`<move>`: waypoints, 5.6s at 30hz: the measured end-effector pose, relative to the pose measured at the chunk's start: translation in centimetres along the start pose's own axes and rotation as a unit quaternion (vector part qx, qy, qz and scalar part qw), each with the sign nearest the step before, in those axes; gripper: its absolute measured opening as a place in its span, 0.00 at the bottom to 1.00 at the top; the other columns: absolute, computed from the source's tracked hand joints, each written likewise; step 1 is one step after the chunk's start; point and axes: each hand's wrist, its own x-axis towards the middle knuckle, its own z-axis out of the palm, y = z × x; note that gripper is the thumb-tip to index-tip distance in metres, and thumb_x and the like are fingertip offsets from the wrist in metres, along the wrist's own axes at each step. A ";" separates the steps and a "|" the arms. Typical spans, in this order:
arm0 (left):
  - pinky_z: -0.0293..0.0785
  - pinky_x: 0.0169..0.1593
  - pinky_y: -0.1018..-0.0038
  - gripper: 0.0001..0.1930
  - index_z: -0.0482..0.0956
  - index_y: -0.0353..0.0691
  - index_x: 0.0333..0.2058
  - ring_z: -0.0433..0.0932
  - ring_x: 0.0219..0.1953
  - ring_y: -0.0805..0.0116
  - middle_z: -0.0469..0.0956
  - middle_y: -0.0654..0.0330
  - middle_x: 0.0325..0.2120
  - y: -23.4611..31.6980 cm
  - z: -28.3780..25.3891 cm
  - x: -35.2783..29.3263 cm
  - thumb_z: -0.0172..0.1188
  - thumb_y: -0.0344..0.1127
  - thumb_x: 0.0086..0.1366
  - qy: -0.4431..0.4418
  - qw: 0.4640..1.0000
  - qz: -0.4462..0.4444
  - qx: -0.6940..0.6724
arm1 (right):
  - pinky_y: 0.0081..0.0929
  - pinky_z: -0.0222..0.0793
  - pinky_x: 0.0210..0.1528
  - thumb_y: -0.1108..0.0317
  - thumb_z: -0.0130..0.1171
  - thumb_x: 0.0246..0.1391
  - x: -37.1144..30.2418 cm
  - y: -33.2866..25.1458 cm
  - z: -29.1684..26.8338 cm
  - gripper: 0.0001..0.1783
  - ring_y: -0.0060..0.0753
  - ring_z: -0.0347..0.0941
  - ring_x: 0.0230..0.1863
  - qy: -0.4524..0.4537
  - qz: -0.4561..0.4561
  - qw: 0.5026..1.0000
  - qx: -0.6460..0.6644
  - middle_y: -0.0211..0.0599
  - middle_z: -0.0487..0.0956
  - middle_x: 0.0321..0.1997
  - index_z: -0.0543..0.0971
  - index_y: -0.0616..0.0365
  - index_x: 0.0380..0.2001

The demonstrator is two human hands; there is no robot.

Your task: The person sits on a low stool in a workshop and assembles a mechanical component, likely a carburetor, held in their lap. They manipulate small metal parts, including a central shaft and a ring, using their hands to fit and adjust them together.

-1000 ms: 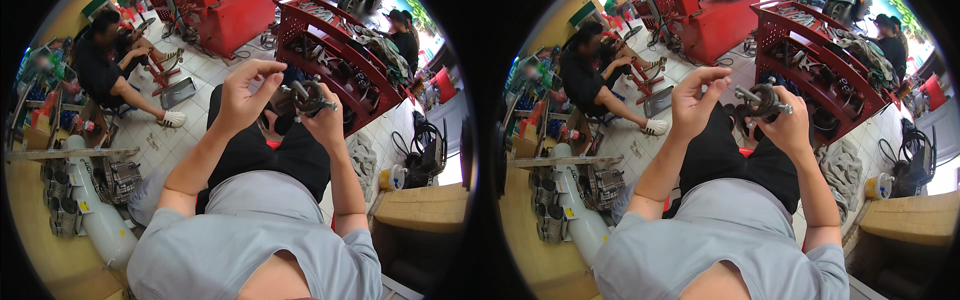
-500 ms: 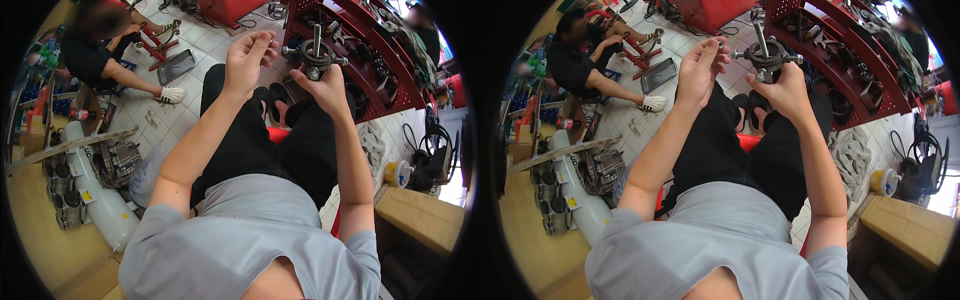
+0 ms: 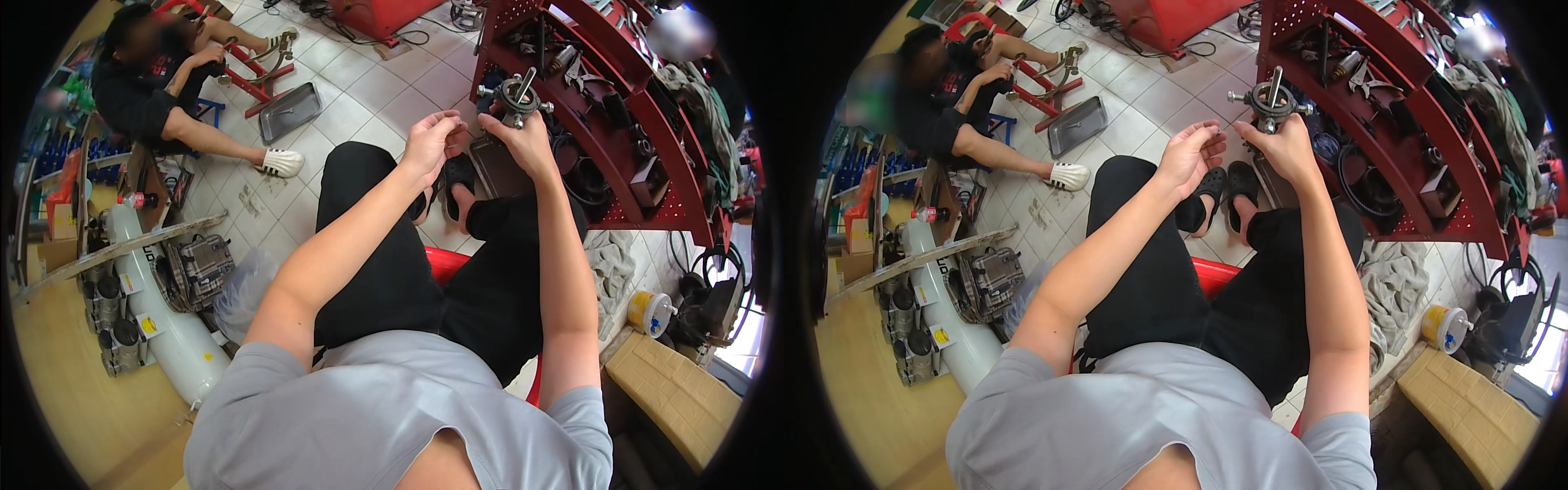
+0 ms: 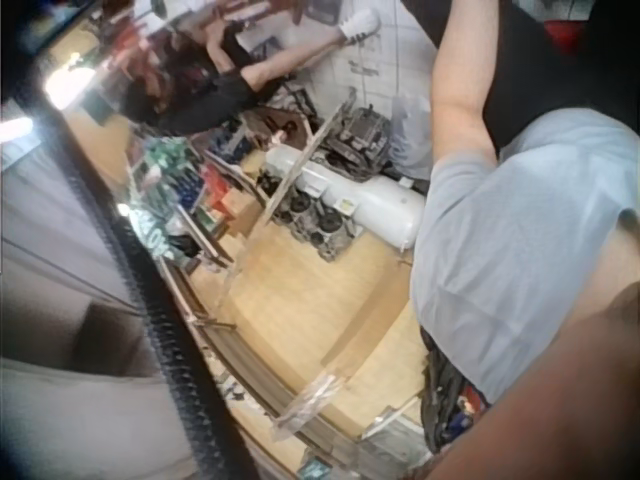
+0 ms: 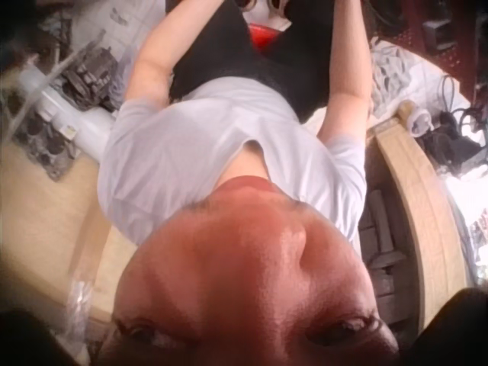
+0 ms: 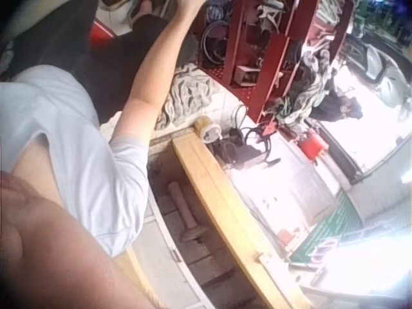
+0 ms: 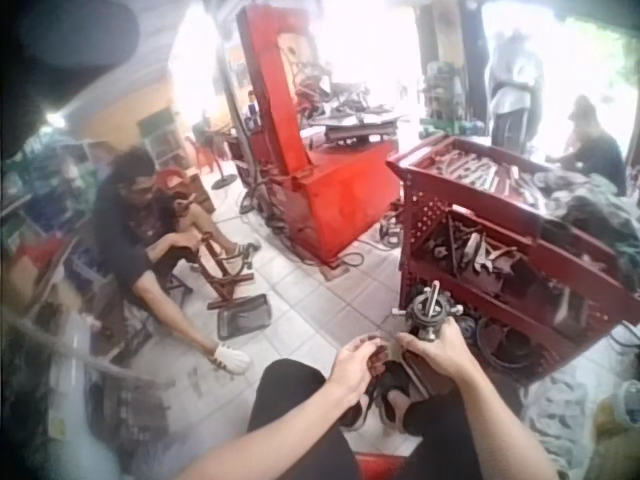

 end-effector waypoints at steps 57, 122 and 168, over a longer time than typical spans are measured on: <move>0.74 0.44 0.55 0.09 0.84 0.47 0.35 0.80 0.41 0.51 0.82 0.52 0.35 -24.8 -13.0 24.6 0.60 0.38 0.56 0.076 0.709 -0.050 0.700 | 0.26 0.69 0.41 0.74 0.68 0.42 1.4 9.3 2.7 0.17 0.26 0.72 0.34 -0.052 0.226 0.972 0.043 0.34 0.76 0.33 0.74 0.60 0.37; 0.65 0.55 0.65 0.31 0.61 0.38 0.62 0.70 0.51 0.66 0.71 0.57 0.53 -3.7 -0.2 0.1 0.38 0.56 0.71 -0.190 0.971 -0.084 0.117 | 0.29 0.74 0.43 0.67 0.56 0.46 -3.6 3.2 3.1 0.28 0.31 0.77 0.40 0.042 0.230 0.962 0.142 0.45 0.78 0.43 0.67 0.67 0.51; 0.75 0.37 0.65 0.18 0.76 0.39 0.38 0.80 0.30 0.57 0.79 0.58 0.27 -4.0 -2.3 -13.9 0.71 0.37 0.50 -0.030 0.793 0.416 0.444 | 0.21 0.62 0.16 0.57 0.45 0.67 -19.1 -3.8 4.1 0.21 0.17 0.65 0.16 -0.025 0.032 0.996 0.082 0.27 0.69 0.15 0.73 0.62 0.24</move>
